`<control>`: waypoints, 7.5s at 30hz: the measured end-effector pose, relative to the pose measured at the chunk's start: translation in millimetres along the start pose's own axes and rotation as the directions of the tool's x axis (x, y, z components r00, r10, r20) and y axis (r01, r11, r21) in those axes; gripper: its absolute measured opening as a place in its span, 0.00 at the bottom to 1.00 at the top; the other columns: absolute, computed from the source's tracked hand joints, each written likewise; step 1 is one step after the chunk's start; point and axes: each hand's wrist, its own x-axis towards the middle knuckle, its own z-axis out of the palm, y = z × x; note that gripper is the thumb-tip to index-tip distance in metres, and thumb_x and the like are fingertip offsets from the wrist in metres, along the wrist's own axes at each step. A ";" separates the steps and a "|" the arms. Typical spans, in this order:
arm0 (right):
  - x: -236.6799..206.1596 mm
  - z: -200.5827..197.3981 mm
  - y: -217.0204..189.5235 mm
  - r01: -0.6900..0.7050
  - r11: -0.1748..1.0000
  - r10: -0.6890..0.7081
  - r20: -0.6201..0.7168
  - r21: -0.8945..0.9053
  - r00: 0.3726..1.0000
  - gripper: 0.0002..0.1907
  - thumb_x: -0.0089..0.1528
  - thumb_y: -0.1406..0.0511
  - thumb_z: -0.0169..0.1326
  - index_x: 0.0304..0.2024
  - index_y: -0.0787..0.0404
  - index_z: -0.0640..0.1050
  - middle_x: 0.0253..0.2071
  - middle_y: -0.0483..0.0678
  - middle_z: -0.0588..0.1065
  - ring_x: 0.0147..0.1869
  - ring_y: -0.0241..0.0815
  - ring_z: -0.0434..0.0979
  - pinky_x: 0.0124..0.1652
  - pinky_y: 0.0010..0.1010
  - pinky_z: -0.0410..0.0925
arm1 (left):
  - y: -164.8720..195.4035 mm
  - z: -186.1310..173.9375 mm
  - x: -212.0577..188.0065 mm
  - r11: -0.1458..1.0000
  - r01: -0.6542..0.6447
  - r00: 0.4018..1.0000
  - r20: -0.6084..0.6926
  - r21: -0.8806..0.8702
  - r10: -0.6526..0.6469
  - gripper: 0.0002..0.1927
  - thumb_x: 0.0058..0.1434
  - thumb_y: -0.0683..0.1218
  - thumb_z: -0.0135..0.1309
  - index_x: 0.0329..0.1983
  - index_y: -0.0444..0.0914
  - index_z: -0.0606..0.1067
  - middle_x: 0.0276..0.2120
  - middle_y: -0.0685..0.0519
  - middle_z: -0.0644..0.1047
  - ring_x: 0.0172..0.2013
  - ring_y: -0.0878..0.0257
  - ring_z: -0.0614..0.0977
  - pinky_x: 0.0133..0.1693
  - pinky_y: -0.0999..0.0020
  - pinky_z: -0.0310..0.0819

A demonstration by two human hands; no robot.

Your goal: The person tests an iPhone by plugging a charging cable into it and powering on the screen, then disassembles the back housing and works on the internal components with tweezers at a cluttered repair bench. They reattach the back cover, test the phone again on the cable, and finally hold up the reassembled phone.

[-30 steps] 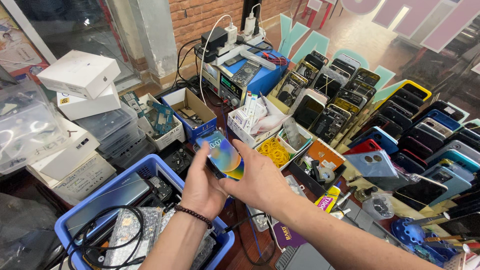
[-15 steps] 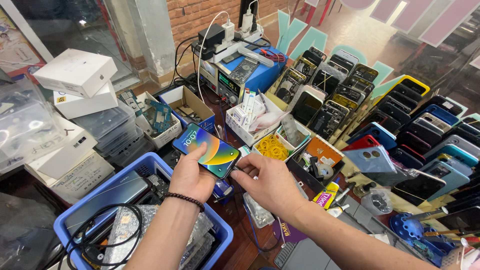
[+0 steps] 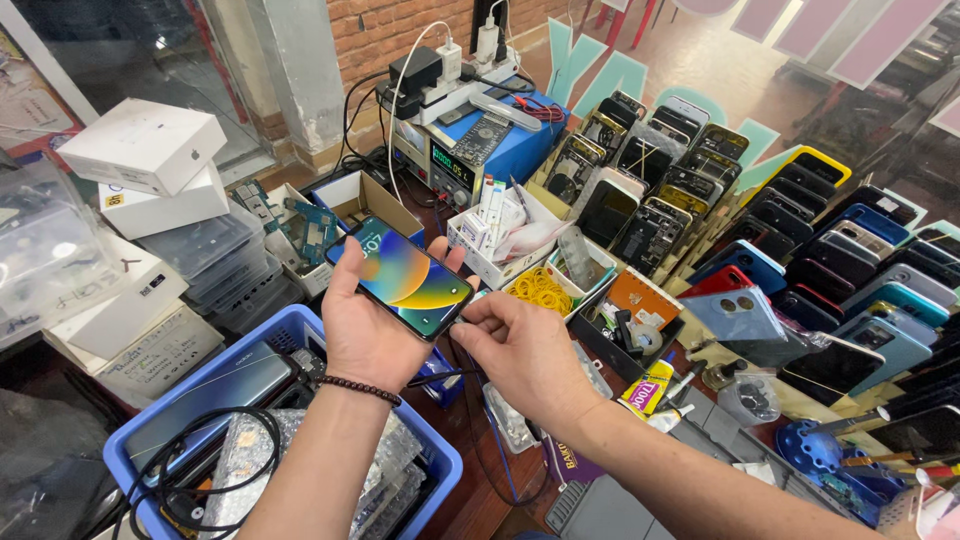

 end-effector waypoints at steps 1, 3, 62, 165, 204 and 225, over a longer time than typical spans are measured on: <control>-0.4 -0.3 -1.0 -0.005 0.999 0.005 0.008 -0.041 1.000 0.12 0.58 0.63 0.62 0.40 0.63 0.82 0.27 0.45 0.81 0.29 0.33 0.80 0.32 0.27 0.74 | 0.0 0.8 -0.5 1.000 -0.003 1.000 -0.011 0.008 0.003 0.30 0.64 0.65 0.46 0.51 0.36 0.72 0.47 0.41 0.79 0.51 0.43 0.81 0.56 0.37 0.70; -2.4 -1.4 -2.4 -0.024 0.991 0.027 0.018 -0.134 0.999 0.13 0.56 0.62 0.64 0.41 0.62 0.82 0.26 0.46 0.80 0.28 0.34 0.80 0.32 0.29 0.73 | -2.2 0.4 0.8 1.000 0.005 0.999 -0.032 0.014 -0.005 0.28 0.65 0.66 0.47 0.48 0.37 0.72 0.43 0.43 0.77 0.48 0.45 0.80 0.56 0.34 0.70; 17.3 -1.7 13.7 -0.218 0.965 0.199 0.129 0.146 0.971 0.10 0.56 0.66 0.63 0.36 0.68 0.82 0.25 0.44 0.79 0.27 0.30 0.75 0.28 0.25 0.68 | -16.7 -11.1 26.9 0.987 -0.129 0.959 -0.239 0.101 0.150 0.19 0.65 0.62 0.51 0.44 0.43 0.70 0.36 0.49 0.76 0.39 0.51 0.81 0.49 0.40 0.78; -370.9 -272.9 114.9 -0.343 0.939 0.268 -0.613 -0.006 0.744 0.39 0.48 0.59 0.66 0.61 0.61 0.72 0.56 0.51 0.78 0.59 0.43 0.79 0.56 0.33 0.70 | -466.5 97.9 -146.3 0.458 0.680 0.580 -0.038 0.573 -0.814 0.36 0.61 0.74 0.41 0.50 0.39 0.73 0.45 0.51 0.78 0.48 0.56 0.81 0.52 0.56 0.76; -1003.1 -486.7 153.3 -0.630 0.752 0.350 -0.927 0.194 0.132 0.39 0.48 0.58 0.69 0.60 0.60 0.73 0.43 0.51 0.83 0.46 0.40 0.86 0.47 0.33 0.76 | -968.8 157.9 -606.8 0.112 0.739 0.014 0.151 0.664 -0.988 0.24 0.72 0.62 0.39 0.56 0.40 0.70 0.50 0.52 0.76 0.53 0.56 0.77 0.59 0.53 0.71; -1284.8 -697.4 248.0 -0.798 0.598 0.331 -0.931 0.077 0.158 0.36 0.48 0.60 0.65 0.59 0.60 0.73 0.51 0.56 0.79 0.53 0.54 0.82 0.51 0.38 0.74 | -1297.4 194.0 -786.0 -0.022 0.852 -0.026 0.000 0.523 -1.000 0.23 0.71 0.63 0.43 0.45 0.41 0.73 0.43 0.52 0.79 0.47 0.54 0.80 0.54 0.51 0.74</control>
